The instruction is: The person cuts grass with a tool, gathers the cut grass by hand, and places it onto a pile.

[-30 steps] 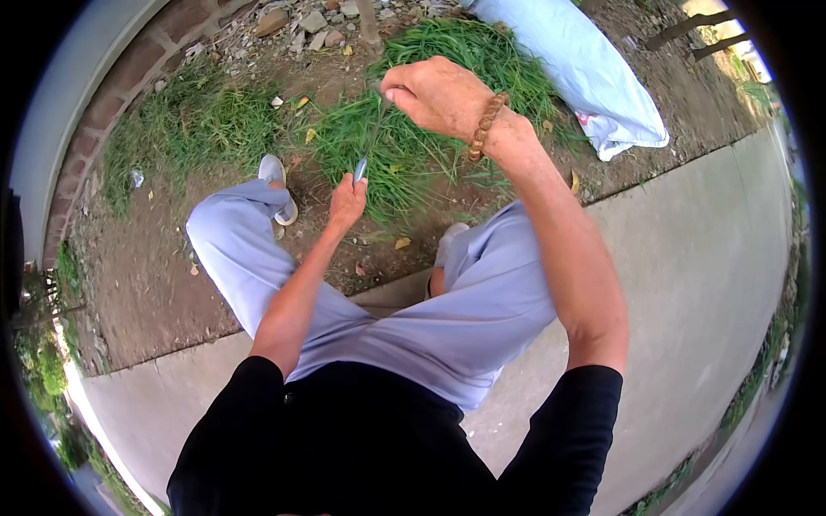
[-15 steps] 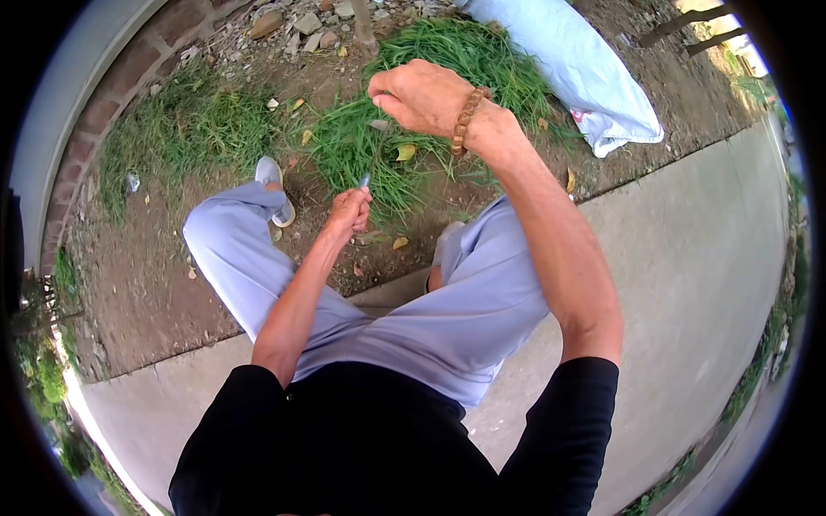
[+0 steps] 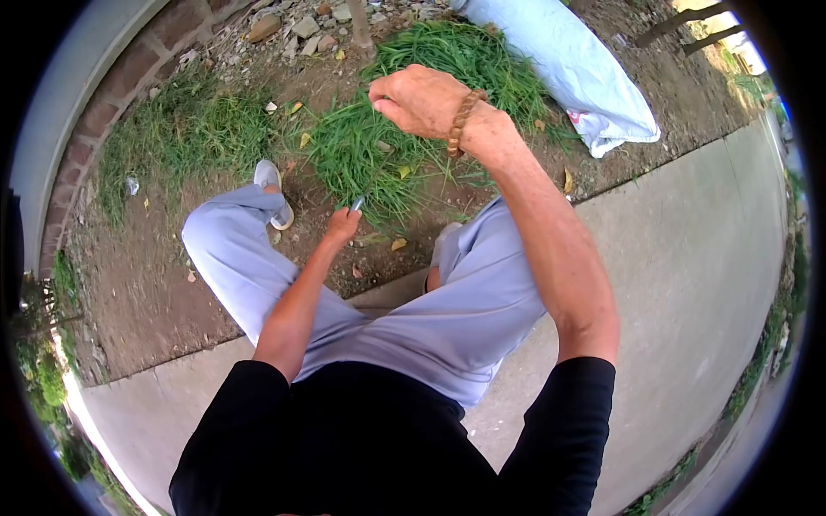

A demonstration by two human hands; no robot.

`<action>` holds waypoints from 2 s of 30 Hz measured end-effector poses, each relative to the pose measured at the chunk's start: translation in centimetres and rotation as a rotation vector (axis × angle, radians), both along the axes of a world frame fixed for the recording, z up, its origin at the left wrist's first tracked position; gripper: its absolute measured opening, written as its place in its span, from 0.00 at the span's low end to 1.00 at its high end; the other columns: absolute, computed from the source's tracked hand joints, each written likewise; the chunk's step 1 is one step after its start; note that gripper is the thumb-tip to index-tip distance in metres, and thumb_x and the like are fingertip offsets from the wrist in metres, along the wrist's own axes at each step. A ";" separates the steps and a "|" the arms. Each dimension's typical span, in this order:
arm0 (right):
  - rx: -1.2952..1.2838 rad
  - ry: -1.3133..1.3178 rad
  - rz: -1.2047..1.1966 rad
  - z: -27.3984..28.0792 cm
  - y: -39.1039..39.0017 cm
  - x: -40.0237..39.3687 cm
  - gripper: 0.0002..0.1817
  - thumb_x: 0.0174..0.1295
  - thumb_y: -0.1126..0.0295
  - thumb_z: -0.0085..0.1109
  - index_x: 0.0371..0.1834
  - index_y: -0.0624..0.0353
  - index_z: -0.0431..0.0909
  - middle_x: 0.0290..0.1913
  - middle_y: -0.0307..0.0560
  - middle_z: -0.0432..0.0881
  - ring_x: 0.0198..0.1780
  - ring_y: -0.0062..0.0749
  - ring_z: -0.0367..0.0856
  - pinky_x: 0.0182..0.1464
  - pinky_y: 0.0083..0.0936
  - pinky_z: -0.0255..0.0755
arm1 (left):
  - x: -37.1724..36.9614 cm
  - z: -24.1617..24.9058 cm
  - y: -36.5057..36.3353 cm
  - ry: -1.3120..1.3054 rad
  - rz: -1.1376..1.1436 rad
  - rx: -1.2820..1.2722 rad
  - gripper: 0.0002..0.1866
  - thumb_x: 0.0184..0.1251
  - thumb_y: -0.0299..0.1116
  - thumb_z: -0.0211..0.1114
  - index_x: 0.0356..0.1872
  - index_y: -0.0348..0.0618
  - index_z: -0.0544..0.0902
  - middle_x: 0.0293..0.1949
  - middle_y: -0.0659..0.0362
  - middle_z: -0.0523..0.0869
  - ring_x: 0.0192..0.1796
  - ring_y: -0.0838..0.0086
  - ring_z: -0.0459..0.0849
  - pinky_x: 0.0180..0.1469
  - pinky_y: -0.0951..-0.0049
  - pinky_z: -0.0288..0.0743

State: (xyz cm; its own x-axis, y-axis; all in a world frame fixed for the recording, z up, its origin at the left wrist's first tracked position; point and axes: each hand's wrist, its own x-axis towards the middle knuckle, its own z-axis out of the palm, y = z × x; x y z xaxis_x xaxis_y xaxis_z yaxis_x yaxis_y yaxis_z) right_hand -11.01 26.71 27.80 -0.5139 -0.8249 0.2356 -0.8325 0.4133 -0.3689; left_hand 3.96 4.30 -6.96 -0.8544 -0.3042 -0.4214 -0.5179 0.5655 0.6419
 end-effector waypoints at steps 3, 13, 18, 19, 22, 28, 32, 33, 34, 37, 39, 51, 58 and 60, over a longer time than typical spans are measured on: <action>-0.017 0.009 -0.009 -0.3 0.2 0.2 0.11 0.64 0.66 0.51 0.39 0.60 0.80 0.30 0.56 0.82 0.36 0.52 0.81 0.40 0.45 0.74 | -0.5 1.4 -0.8 0.143 -0.009 -0.158 0.21 0.64 0.46 0.56 0.35 0.32 0.79 0.37 0.36 0.82 0.43 0.41 0.81 0.47 0.50 0.73; -0.035 0.043 -0.006 -0.5 0.2 0.0 0.10 0.64 0.67 0.51 0.39 0.60 0.79 0.29 0.55 0.81 0.35 0.52 0.81 0.39 0.45 0.74 | -2.4 9.4 -1.6 0.450 0.215 -0.199 0.18 0.67 0.42 0.55 0.32 0.32 0.75 0.28 0.37 0.82 0.37 0.38 0.81 0.40 0.47 0.72; -0.026 0.027 -0.010 -0.6 0.1 -0.1 0.10 0.64 0.67 0.51 0.39 0.60 0.79 0.29 0.54 0.81 0.35 0.51 0.81 0.39 0.44 0.74 | -0.6 6.5 1.1 0.353 0.175 -0.150 0.18 0.68 0.43 0.55 0.36 0.33 0.74 0.29 0.35 0.81 0.38 0.37 0.80 0.40 0.47 0.72; -0.019 0.025 -0.011 -0.6 0.0 -0.2 0.10 0.64 0.67 0.51 0.39 0.60 0.79 0.29 0.54 0.81 0.35 0.50 0.81 0.39 0.44 0.74 | 0.2 1.8 1.0 0.426 0.086 -0.208 0.17 0.69 0.44 0.55 0.33 0.37 0.73 0.23 0.44 0.80 0.24 0.47 0.80 0.27 0.53 0.71; -0.016 0.011 -0.007 -0.5 -0.2 0.1 0.10 0.65 0.66 0.51 0.39 0.60 0.79 0.29 0.53 0.81 0.36 0.50 0.81 0.40 0.44 0.74 | 1.7 3.2 3.0 -0.160 0.289 0.747 0.15 0.70 0.44 0.55 0.30 0.43 0.71 0.18 0.58 0.73 0.13 0.70 0.69 0.15 0.67 0.60; 0.023 0.012 -0.029 0.1 -0.6 0.9 0.10 0.65 0.65 0.52 0.39 0.58 0.79 0.30 0.54 0.82 0.38 0.50 0.81 0.41 0.45 0.75 | 0.3 7.2 3.7 -0.056 0.261 0.883 0.13 0.69 0.42 0.57 0.28 0.45 0.70 0.17 0.65 0.68 0.13 0.80 0.62 0.14 0.74 0.54; 0.049 0.010 -0.045 0.2 -0.4 1.0 0.09 0.65 0.65 0.52 0.39 0.58 0.79 0.31 0.54 0.82 0.39 0.51 0.81 0.41 0.45 0.75 | -1.5 5.7 2.6 0.233 0.197 0.483 0.15 0.68 0.41 0.58 0.28 0.41 0.71 0.17 0.60 0.71 0.16 0.72 0.68 0.19 0.67 0.62; 0.013 0.025 -0.031 0.0 -0.4 0.8 0.09 0.65 0.65 0.52 0.39 0.58 0.79 0.31 0.54 0.81 0.38 0.51 0.81 0.41 0.46 0.74 | -1.6 6.2 2.2 0.383 0.166 0.320 0.16 0.68 0.41 0.58 0.28 0.39 0.71 0.18 0.56 0.73 0.18 0.68 0.71 0.23 0.64 0.65; -0.023 0.042 -0.016 -0.2 -0.4 0.7 0.09 0.65 0.65 0.52 0.39 0.58 0.79 0.30 0.54 0.81 0.38 0.51 0.81 0.41 0.46 0.74 | -1.6 6.8 2.0 0.531 0.134 0.154 0.16 0.68 0.41 0.58 0.29 0.37 0.71 0.19 0.52 0.75 0.21 0.63 0.73 0.27 0.61 0.68; 0.006 0.019 -0.031 0.0 -0.3 0.7 0.09 0.65 0.65 0.52 0.39 0.58 0.79 0.30 0.54 0.81 0.37 0.51 0.81 0.40 0.45 0.74 | -0.5 6.4 2.1 0.515 0.135 0.028 0.16 0.68 0.40 0.57 0.32 0.34 0.71 0.20 0.47 0.76 0.24 0.58 0.76 0.31 0.57 0.70; 0.011 0.019 -0.035 0.1 -0.4 0.9 0.09 0.65 0.65 0.52 0.39 0.58 0.79 0.30 0.54 0.81 0.37 0.51 0.81 0.40 0.45 0.74 | 0.5 3.3 2.1 0.491 0.130 -0.049 0.16 0.68 0.40 0.57 0.33 0.33 0.71 0.20 0.47 0.76 0.25 0.58 0.77 0.32 0.57 0.70; 0.026 0.022 -0.048 0.7 -0.4 1.4 0.10 0.64 0.65 0.53 0.40 0.59 0.79 0.32 0.54 0.82 0.39 0.50 0.82 0.42 0.44 0.75 | -0.8 8.5 2.7 0.118 0.309 0.902 0.12 0.70 0.39 0.57 0.31 0.47 0.67 0.16 0.67 0.67 0.13 0.85 0.61 0.12 0.80 0.51; 0.002 0.013 -0.028 0.7 -0.3 1.2 0.11 0.64 0.64 0.52 0.40 0.59 0.80 0.33 0.54 0.82 0.40 0.51 0.82 0.43 0.45 0.75 | -2.4 3.8 0.6 0.441 0.219 0.557 0.12 0.70 0.42 0.58 0.33 0.48 0.69 0.18 0.66 0.69 0.13 0.85 0.62 0.13 0.79 0.52; 0.017 0.013 -0.031 0.7 -0.4 1.3 0.10 0.64 0.65 0.53 0.40 0.59 0.80 0.32 0.55 0.82 0.39 0.51 0.82 0.42 0.45 0.75 | -2.2 -1.8 -0.1 0.517 0.136 0.280 0.12 0.70 0.42 0.58 0.33 0.47 0.69 0.19 0.65 0.70 0.13 0.84 0.62 0.13 0.78 0.52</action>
State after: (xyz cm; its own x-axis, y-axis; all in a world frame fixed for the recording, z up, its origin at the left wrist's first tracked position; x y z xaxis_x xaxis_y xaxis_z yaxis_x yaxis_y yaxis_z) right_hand -9.76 26.32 28.55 -0.5364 -0.8124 0.2287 -0.8237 0.4449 -0.3514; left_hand 1.78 4.16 -8.76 -0.9310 -0.3627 -0.0422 -0.1553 0.2887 0.9447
